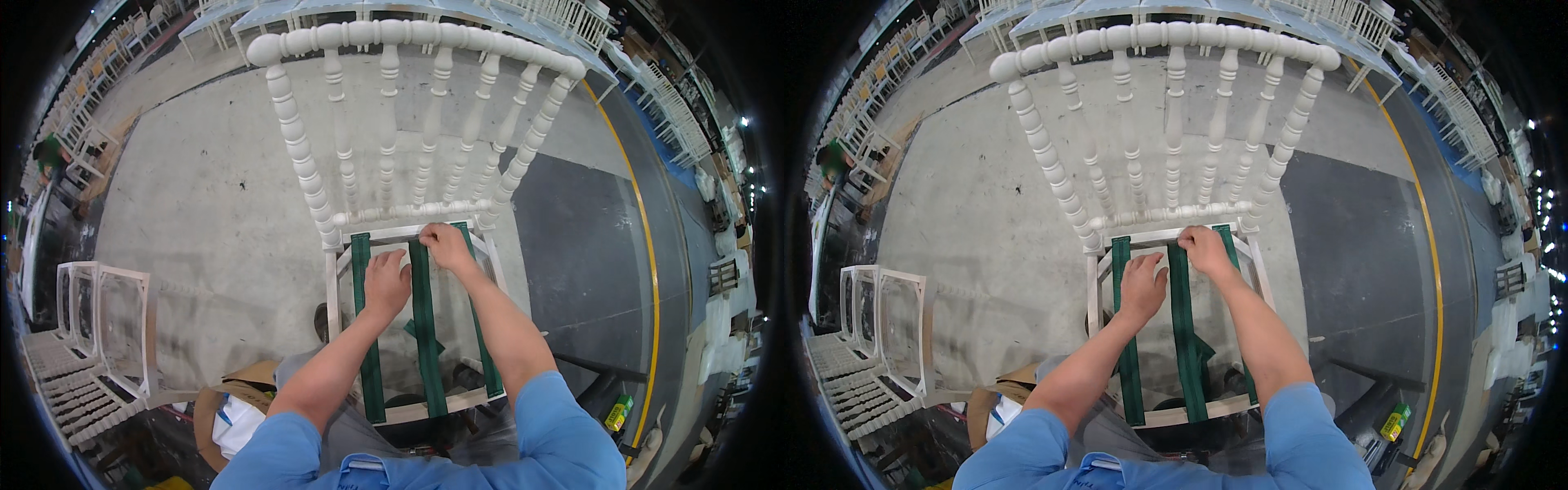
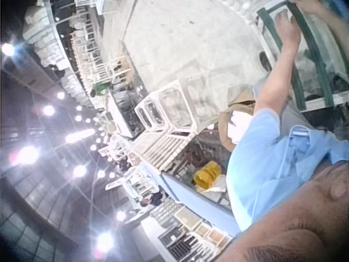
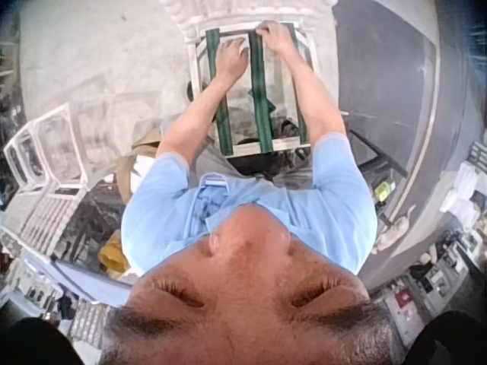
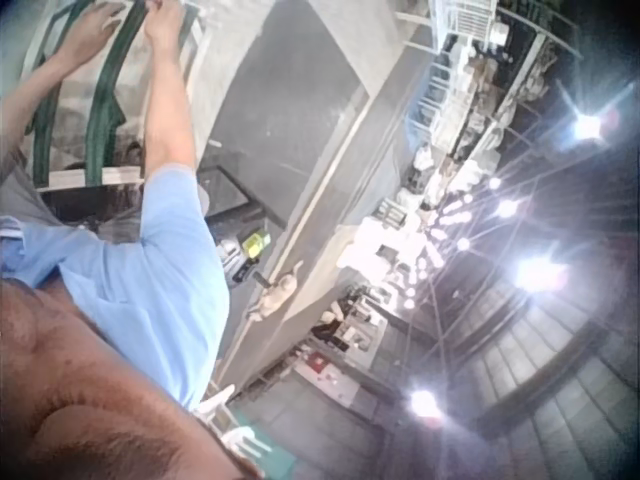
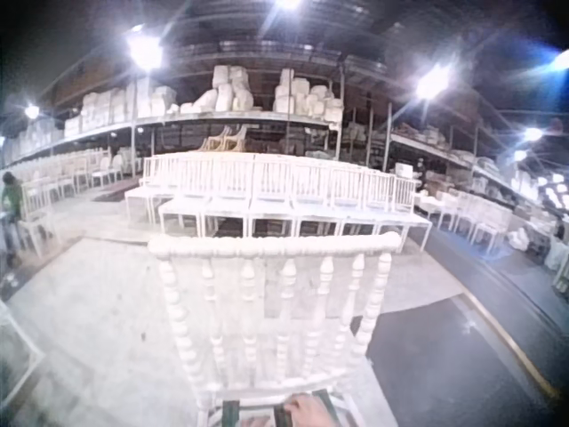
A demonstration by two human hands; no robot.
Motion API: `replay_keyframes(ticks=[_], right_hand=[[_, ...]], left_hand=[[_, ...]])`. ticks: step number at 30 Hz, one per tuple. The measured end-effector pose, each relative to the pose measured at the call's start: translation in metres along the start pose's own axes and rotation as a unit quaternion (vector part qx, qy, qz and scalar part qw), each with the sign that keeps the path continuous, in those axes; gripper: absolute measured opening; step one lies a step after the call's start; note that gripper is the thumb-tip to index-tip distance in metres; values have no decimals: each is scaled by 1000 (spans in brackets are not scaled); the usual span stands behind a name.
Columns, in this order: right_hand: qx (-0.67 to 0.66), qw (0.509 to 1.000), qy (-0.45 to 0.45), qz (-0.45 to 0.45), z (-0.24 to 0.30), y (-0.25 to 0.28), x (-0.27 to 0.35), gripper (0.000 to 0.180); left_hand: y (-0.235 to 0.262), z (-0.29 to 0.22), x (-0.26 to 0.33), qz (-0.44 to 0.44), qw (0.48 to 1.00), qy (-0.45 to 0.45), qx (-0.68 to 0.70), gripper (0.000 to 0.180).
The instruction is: The person attaches green webbing strips to the seat frame of a white wooden chair using a pneumatic staple gun. They position each strip, staple it in place, and trim excess material with scissors.
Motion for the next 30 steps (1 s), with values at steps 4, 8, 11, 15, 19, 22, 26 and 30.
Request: replay_keyframes(ticks=[4,8,11,15,19,22,26,30], right_hand=[[59,998,-19,3,-23,-14,-36,13],[84,995,24,-41,-23,-15,-44,11],[92,995,23,-44,-23,-13,-46,13],[77,997,-28,-3,-23,-11,-46,18],[-108,991,-77,-36,-34,5,-1,26],[-214,962,-137,-96,-63,39,101,27],[-158,926,-253,-232,-102,110,317,22],[18,804,-506,-313,-107,134,558,18]], left_hand=[[-6,0,-11,-28,995,-76,-64,39],[-24,3,-20,32,990,-55,-126,55],[-34,4,-24,49,987,-46,-147,64],[-45,9,-27,100,979,-1,-176,67],[-47,9,-26,126,972,24,-198,69],[-46,7,-26,126,973,31,-191,71],[-47,5,-26,141,969,52,-196,71],[-47,3,-26,144,967,60,-204,71]])
Point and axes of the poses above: each hand's wrist, its own x-axis away from the middle knuckle, its own y-axis out of the back of the hand, z = x × y, the point moved 6 cm from there along -x, towards the middle knuckle, and after that the axes turned 12 degrees about z, right-handed, at the moved point
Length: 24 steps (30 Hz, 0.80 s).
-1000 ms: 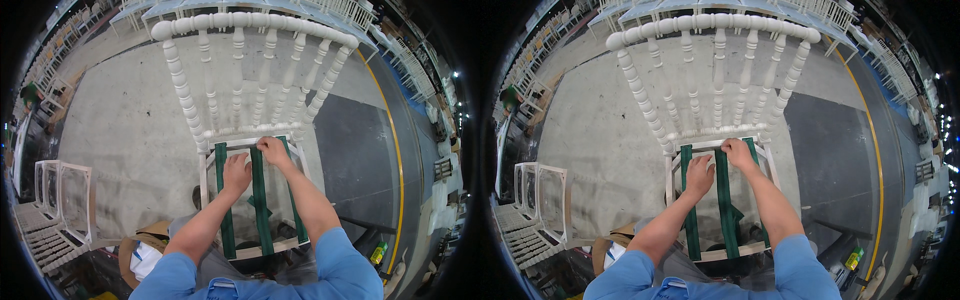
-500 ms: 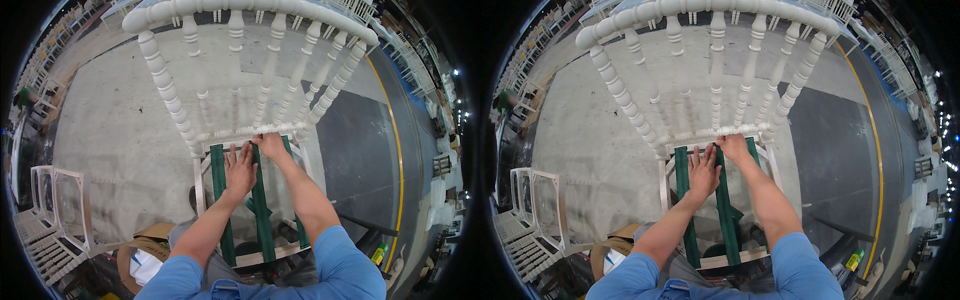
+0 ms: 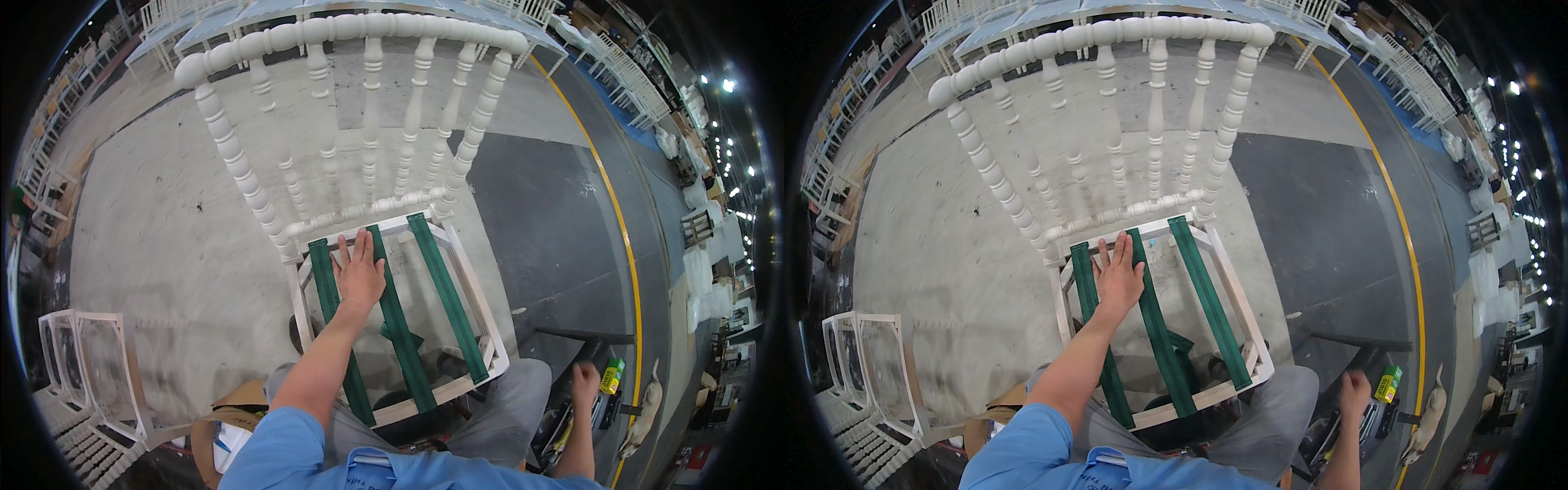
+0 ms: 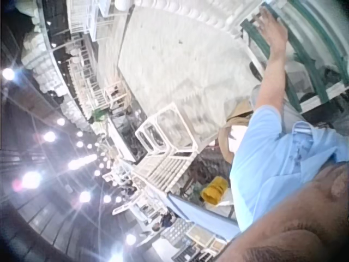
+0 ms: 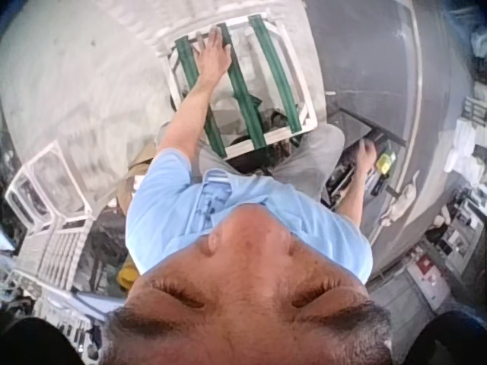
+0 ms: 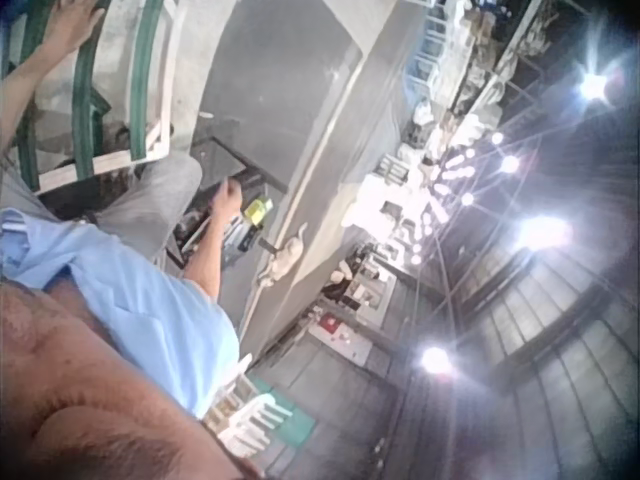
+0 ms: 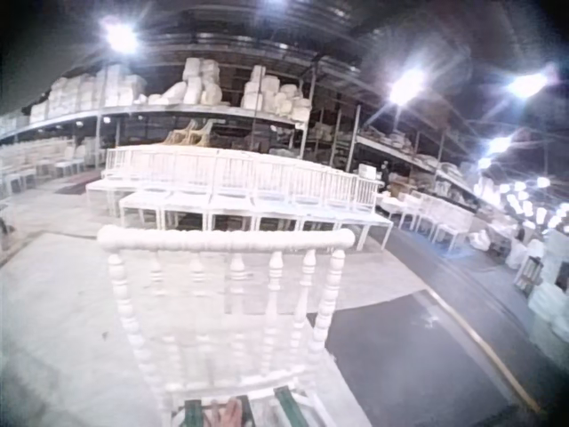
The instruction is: The person attaches green webbing strips to the seat frame of a white wooden chair using a pneumatic staple gun. They position each strip, staple it in place, and trim excess material with scissors.
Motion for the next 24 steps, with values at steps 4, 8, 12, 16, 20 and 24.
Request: replay_keyframes(ticks=[4,8,12,16,20,24], right_hand=[[202,942,-269,-2,-135,41,83,46],[115,961,-245,-52,-173,39,97,41],[-73,965,-251,-24,-190,26,93,33],[-72,969,-234,14,-187,22,86,32],[-166,971,-174,-8,-158,33,90,51],[-100,994,-44,11,-70,50,83,65]], left_hand=[[3,-2,1,-10,1000,-4,7,73],[7,-4,4,-33,999,-9,12,72],[8,-4,3,-19,1000,-3,9,72],[4,-3,3,18,1000,10,16,73],[7,-2,3,-4,1000,4,6,73],[6,1,2,-8,1000,-4,16,73]])
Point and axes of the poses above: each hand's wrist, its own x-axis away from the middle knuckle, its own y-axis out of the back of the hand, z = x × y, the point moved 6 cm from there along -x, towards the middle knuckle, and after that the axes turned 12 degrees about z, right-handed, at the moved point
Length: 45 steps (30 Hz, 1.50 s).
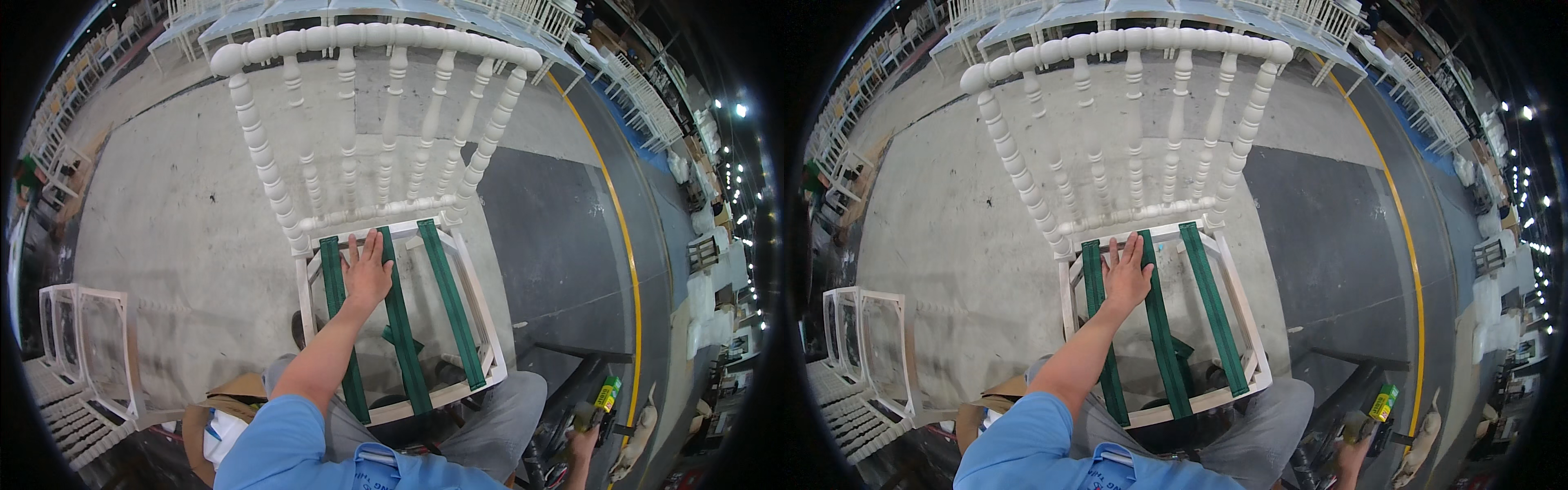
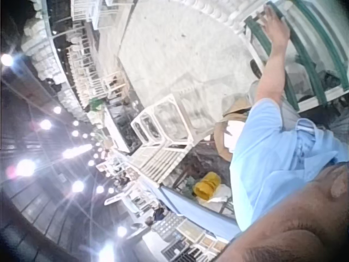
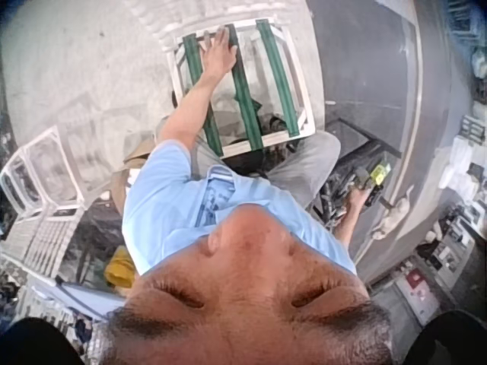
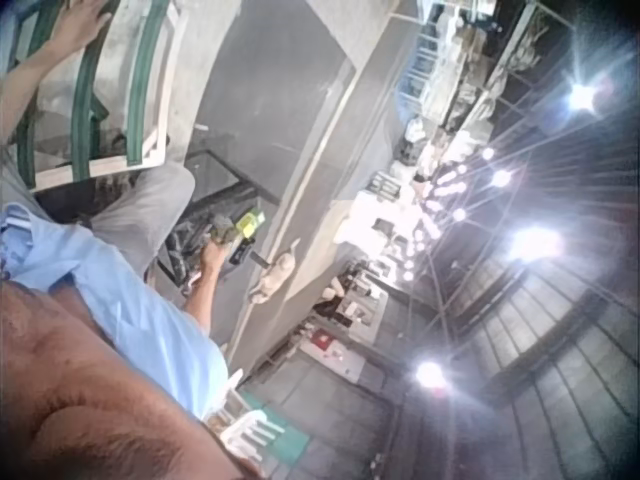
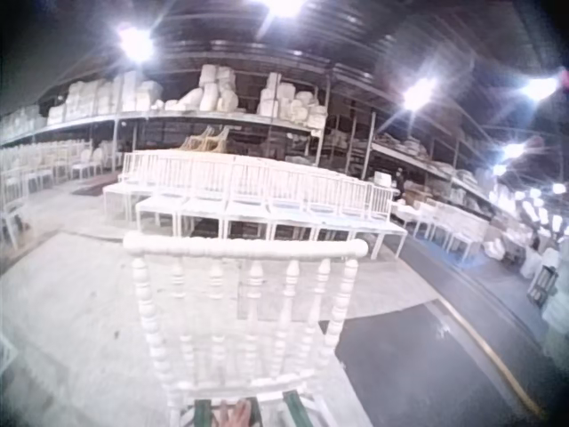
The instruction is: The person attaches green webbing strips to the seat frame of a white wooden chair using a pneumatic staple gun. They position each strip, staple it in place, and trim excess material with scissors.
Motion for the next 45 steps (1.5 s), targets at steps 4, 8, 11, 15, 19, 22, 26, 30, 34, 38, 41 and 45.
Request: replay_keyframes(ticks=[4,8,11,15,19,22,26,30,34,38,41,45], right_hand=[[-214,960,106,148,140,-39,-14,49],[-161,920,135,330,287,-134,-24,44],[-155,868,169,441,366,-246,-25,39],[-176,839,158,490,415,-376,-21,28],[-204,850,157,459,422,-445,-25,23],[-195,849,188,453,424,-465,-28,20],[-177,856,201,442,424,-474,-32,20],[-175,849,227,444,428,-476,-30,21],[-177,850,232,438,430,-478,-30,21],[-105,876,212,420,429,-479,-31,22],[-127,874,211,419,431,-476,-28,21],[-161,851,234,442,436,-471,-19,22]], left_hand=[[-1,2,0,8,1000,-4,16,73],[2,4,1,-19,999,-16,20,76],[2,6,2,-23,999,-24,22,80],[1,10,4,-31,999,-32,17,82],[-2,12,2,-20,999,-28,30,85],[-3,14,1,-16,999,-28,43,86],[-6,15,0,6,998,-25,55,87],[-4,15,1,-10,998,-28,58,87],[-3,16,1,-9,998,-29,63,87],[-6,17,1,-2,995,-38,89,84],[-3,15,3,-69,992,-49,93,74],[-7,24,-1,-156,948,-33,276,56]])
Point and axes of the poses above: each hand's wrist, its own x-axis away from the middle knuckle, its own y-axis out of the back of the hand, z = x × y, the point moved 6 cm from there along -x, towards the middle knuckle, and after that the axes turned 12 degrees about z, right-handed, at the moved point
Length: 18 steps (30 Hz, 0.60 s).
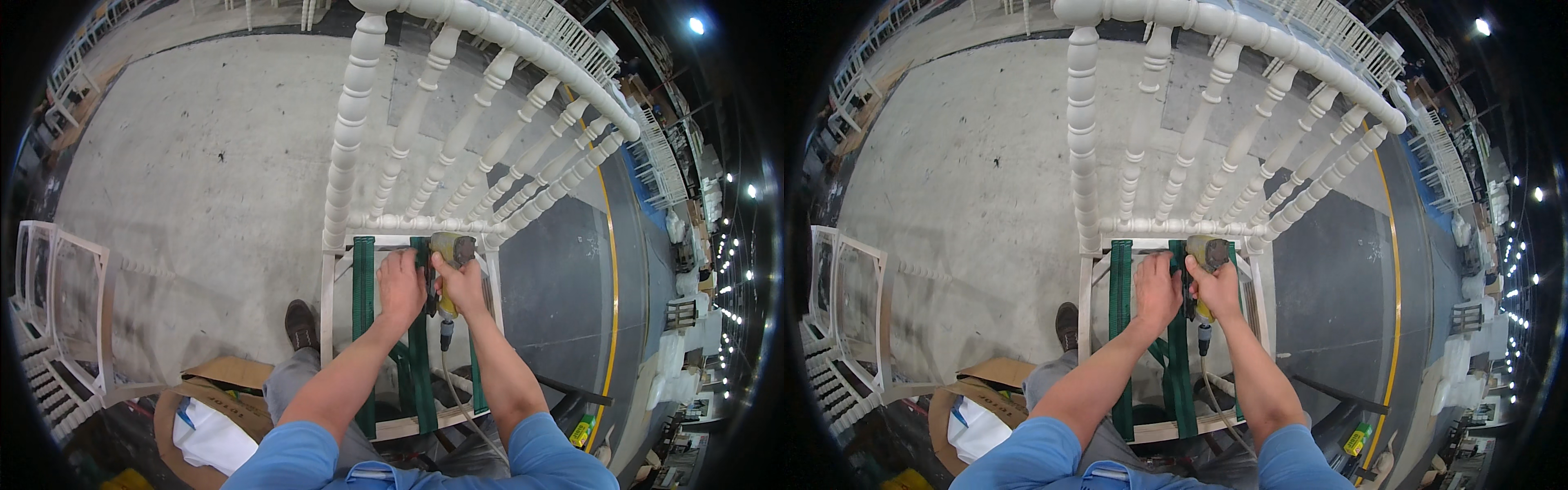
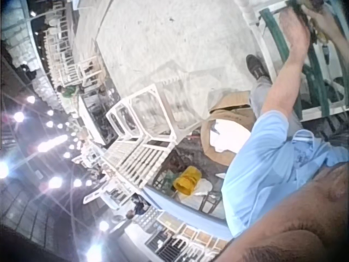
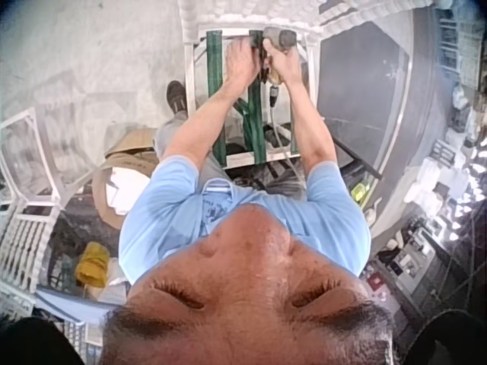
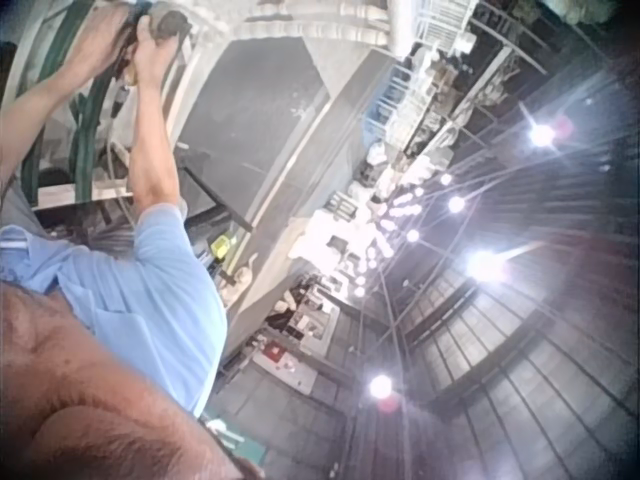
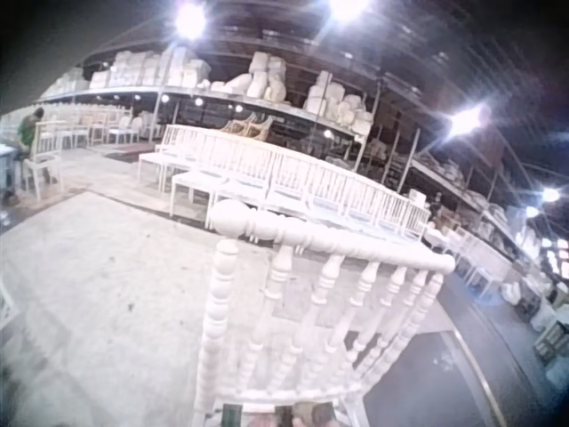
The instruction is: The person attaches green webbing strips to the seat frame of a white wooden chair using a pneumatic staple gun. They position each strip, staple it in place, and trim excess material with scissors.
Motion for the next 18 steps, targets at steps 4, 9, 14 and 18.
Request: replay_keyframes(ticks=[4,9,14,18], right_hand=[[0,1000,1,2,2,-3,-2,23],[2,1000,-14,0,-2,-5,-8,24],[2,999,-51,-8,-8,-5,-8,25],[11,1000,-21,12,-4,-9,-9,27]], left_hand=[[-24,42,-10,81,959,178,206,36],[-44,59,-10,143,931,211,262,28],[-40,59,-11,119,935,199,268,23],[-37,58,-9,134,929,220,267,22]])
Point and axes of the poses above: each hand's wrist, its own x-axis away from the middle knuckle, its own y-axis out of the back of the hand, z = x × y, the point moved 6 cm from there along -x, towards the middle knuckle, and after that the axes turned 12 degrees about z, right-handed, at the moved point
